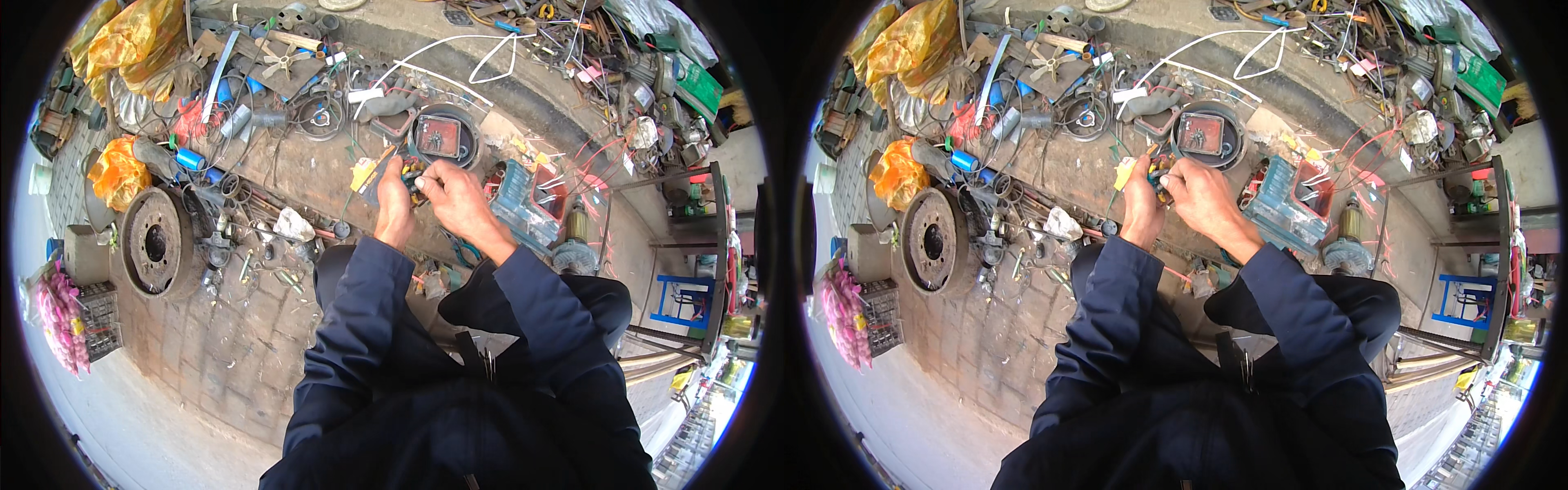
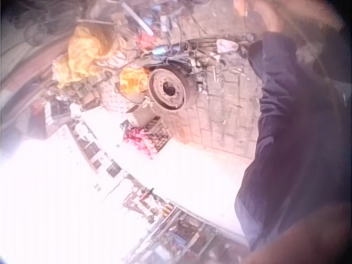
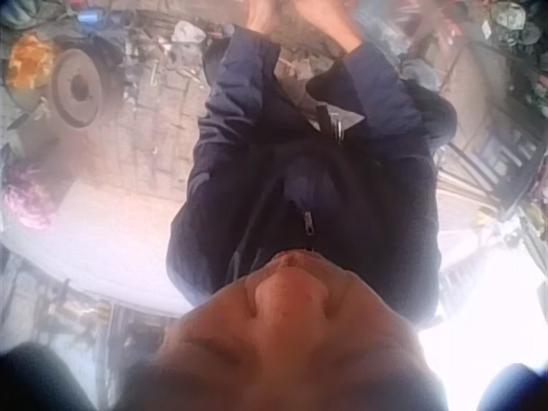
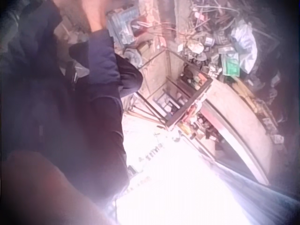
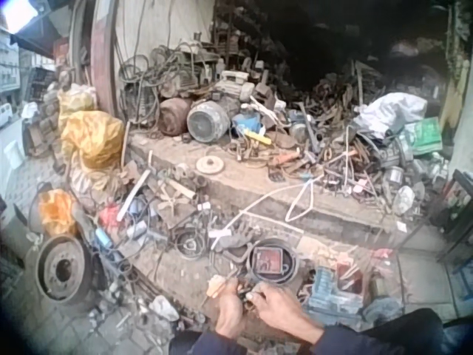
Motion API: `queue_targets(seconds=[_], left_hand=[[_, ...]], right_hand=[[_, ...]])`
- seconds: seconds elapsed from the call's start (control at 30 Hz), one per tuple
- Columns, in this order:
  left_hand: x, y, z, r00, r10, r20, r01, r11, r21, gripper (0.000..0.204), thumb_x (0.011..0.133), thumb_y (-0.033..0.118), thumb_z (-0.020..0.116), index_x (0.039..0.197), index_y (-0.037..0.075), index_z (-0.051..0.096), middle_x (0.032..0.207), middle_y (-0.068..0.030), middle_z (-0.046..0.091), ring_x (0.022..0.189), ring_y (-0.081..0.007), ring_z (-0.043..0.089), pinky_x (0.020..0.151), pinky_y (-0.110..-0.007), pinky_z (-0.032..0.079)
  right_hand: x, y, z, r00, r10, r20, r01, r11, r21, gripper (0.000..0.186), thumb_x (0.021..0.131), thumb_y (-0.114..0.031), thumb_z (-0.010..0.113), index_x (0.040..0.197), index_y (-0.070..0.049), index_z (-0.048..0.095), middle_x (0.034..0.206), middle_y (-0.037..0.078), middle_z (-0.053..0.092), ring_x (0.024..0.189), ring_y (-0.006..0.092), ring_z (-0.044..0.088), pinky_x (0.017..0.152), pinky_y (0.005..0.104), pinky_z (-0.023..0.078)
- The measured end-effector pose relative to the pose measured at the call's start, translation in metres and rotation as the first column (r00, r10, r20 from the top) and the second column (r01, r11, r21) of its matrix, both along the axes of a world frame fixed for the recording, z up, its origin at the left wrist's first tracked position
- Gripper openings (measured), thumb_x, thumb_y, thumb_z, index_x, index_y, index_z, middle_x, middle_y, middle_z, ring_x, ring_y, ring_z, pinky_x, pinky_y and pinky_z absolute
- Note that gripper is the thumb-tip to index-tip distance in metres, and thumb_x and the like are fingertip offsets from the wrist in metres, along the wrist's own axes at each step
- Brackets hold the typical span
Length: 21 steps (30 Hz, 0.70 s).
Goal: The person sits on the floor and works on a small electronic component, using pliers to strip and adjust wires. They manipulate the component with both hands, occasionally picking up and setting down tools.
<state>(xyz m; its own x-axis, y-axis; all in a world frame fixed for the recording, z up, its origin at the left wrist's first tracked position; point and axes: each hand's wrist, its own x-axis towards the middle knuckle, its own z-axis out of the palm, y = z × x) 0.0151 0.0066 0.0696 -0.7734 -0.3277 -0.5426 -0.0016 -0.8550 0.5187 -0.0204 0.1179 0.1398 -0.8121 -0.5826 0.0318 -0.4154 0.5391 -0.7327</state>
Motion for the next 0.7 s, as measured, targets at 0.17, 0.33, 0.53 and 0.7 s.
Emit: queue_targets(seconds=[0.17,0.33,0.53,0.7], left_hand=[[-0.004,0.002,0.001,1.000,-0.012,0.027,0.012,0.999,-0.031,0.034,0.105,0.034,0.044,0.103,0.007,0.064,0.092,-0.0037,0.065,0.080,-0.0144,0.059,0.069,-0.033,0.048],[-0.004,0.004,0.006,1.000,-0.012,0.026,0.013,0.999,-0.030,0.033,0.105,0.034,0.044,0.104,0.007,0.064,0.090,-0.0035,0.064,0.078,-0.0152,0.059,0.065,-0.033,0.047],[-0.003,0.004,0.006,0.999,-0.043,0.005,0.043,0.999,0.003,0.030,0.105,0.035,0.045,0.105,0.009,0.061,0.092,-0.0037,0.064,0.078,-0.0136,0.060,0.062,-0.034,0.046],[-0.001,-0.003,0.000,0.995,0.066,-0.077,-0.053,0.986,0.159,0.033,0.106,0.034,0.041,0.103,0.006,0.059,0.094,-0.0093,0.067,0.084,-0.0256,0.065,0.074,-0.042,0.055]], right_hand=[[-0.005,-0.001,0.002,0.994,0.049,-0.101,-0.045,0.998,0.041,0.019,0.094,-0.018,0.066,0.090,0.000,0.061,0.086,0.020,0.066,0.081,0.0433,0.064,0.071,0.0506,0.048],[-0.005,-0.007,0.003,0.998,-0.023,-0.061,0.025,0.999,0.033,0.021,0.093,-0.020,0.068,0.089,-0.001,0.063,0.087,0.019,0.068,0.080,0.0416,0.066,0.071,0.0495,0.050],[-0.011,0.006,0.001,0.995,-0.080,0.062,0.082,0.996,-0.022,0.025,0.091,-0.025,0.077,0.090,-0.001,0.068,0.074,0.010,0.069,0.066,0.0153,0.063,0.061,0.0356,0.048],[-0.029,0.055,-0.057,0.934,-0.351,0.073,0.355,0.933,-0.059,0.034,0.096,-0.032,0.068,0.094,0.002,0.067,0.083,0.019,0.072,0.077,0.0293,0.071,0.072,0.0413,0.053]])
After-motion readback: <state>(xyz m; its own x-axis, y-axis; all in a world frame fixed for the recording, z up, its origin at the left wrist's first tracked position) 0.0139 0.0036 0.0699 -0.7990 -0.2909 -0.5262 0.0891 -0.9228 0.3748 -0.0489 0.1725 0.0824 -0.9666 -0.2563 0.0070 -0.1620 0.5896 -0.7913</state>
